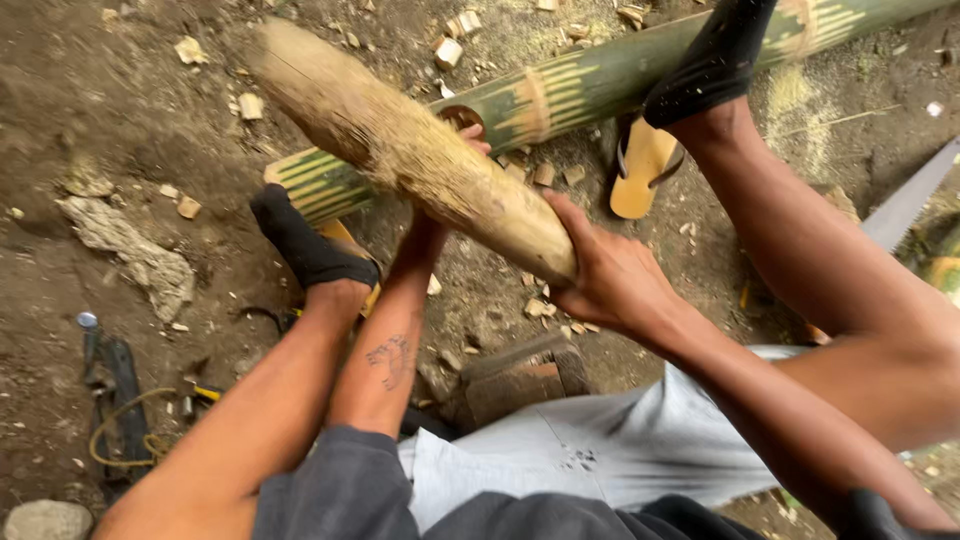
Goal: The person uses a wooden mallet and chisel to carve a circular hole into a bamboo pole. They repeatedly strike the chisel to remove material and deepen the hole.
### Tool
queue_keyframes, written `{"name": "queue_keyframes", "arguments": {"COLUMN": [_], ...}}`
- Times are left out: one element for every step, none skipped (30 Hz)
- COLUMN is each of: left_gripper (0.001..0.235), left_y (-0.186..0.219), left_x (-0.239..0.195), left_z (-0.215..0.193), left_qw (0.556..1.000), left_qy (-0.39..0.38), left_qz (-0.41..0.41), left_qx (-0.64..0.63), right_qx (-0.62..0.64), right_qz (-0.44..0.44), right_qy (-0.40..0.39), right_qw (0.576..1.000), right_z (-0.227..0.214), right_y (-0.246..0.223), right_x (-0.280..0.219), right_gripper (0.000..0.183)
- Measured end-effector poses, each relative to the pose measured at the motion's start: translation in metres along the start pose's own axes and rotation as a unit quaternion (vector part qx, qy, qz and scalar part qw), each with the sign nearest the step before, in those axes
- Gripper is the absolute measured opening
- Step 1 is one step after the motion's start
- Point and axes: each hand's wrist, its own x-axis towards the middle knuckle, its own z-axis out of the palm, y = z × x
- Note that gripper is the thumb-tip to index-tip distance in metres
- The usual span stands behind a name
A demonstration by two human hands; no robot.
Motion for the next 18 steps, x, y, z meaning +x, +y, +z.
{"name": "queue_keyframes", "arguments": {"left_gripper": [0.029,0.029,0.028,0.028,0.028,0.028,0.028,0.027,0.027,0.027,0.027,0.027,0.027,0.026,0.026,0.026,0.026,0.026], "left_y": [-0.001,-0.003,-0.003,-0.004,-0.004,-0.004,-0.007,-0.008,-0.01,-0.011,-0.011,-0.01,-0.011,-0.013,-0.019,-0.026,-0.035,-0.046], "left_x": [0.003,0.009,0.008,0.008,0.005,0.0,0.006,0.007,0.016,0.022,0.02,0.016,0.014,0.016,0.023,0.036,0.048,0.063], "left_z": [0.0,0.0,0.0,0.001,0.002,0.003,0.006,0.006,0.009,0.01,0.012,0.013,0.023,0.033,0.034,0.035,0.035,0.033], "left_qw": [1.0,0.999,0.999,0.999,0.998,0.998,0.997,0.996,0.996,0.995,0.995,0.994,0.994,0.994,0.993,0.992,0.992,0.991], "left_qy": [0.002,0.004,0.01,0.018,0.027,0.035,0.045,0.052,0.06,0.068,0.074,0.079,0.085,0.09,0.099,0.109,0.117,0.124], "left_qz": [0.016,0.031,0.035,0.039,0.039,0.029,0.028,0.028,0.028,0.029,0.025,0.022,0.021,0.018,0.012,0.002,-0.009,-0.025], "left_qx": [-0.005,-0.009,-0.001,0.013,0.035,0.043,0.053,0.061,0.063,0.065,0.067,0.07,0.063,0.057,0.058,0.059,0.056,0.05], "right_qx": [0.027,0.054,0.08,0.106,0.132,0.147,0.158,0.167,0.157,0.145,0.134,0.067,-0.005,0.011,0.031,0.051,0.086,0.122], "right_qz": [0.011,0.022,-0.001,-0.023,-0.044,-0.108,-0.175,-0.241,-0.183,-0.123,-0.061,-0.048,-0.029,-0.004,0.015,0.034,0.053,0.072], "right_qy": [-0.019,-0.038,-0.01,0.019,0.042,0.105,0.171,0.236,0.221,0.206,0.185,0.142,0.103,0.072,0.04,0.007,0.015,0.022], "right_qw": [0.999,0.998,0.997,0.994,0.989,0.978,0.957,0.926,0.945,0.96,0.972,0.986,0.994,0.997,0.999,0.998,0.995,0.99], "right_z": [0.005,0.007,0.006,0.001,-0.003,-0.008,-0.013,-0.018,-0.022,-0.022,-0.016,-0.008,-0.002,0.007,0.015,0.022,0.032,0.041], "right_y": [0.01,0.017,0.02,0.02,0.017,0.011,0.004,-0.005,-0.012,-0.018,-0.022,-0.021,-0.014,-0.003,0.006,0.016,0.025,0.033], "right_x": [-0.003,-0.006,-0.016,-0.024,-0.032,-0.043,-0.048,-0.048,-0.042,-0.029,-0.022,-0.01,-0.002,-0.004,-0.005,-0.005,-0.009,-0.012], "right_gripper": [0.109,0.112,0.111,0.11,0.108,0.105,0.103,0.1,0.103,0.105,0.107,0.105,0.103,0.104,0.105,0.106,0.107,0.108]}}
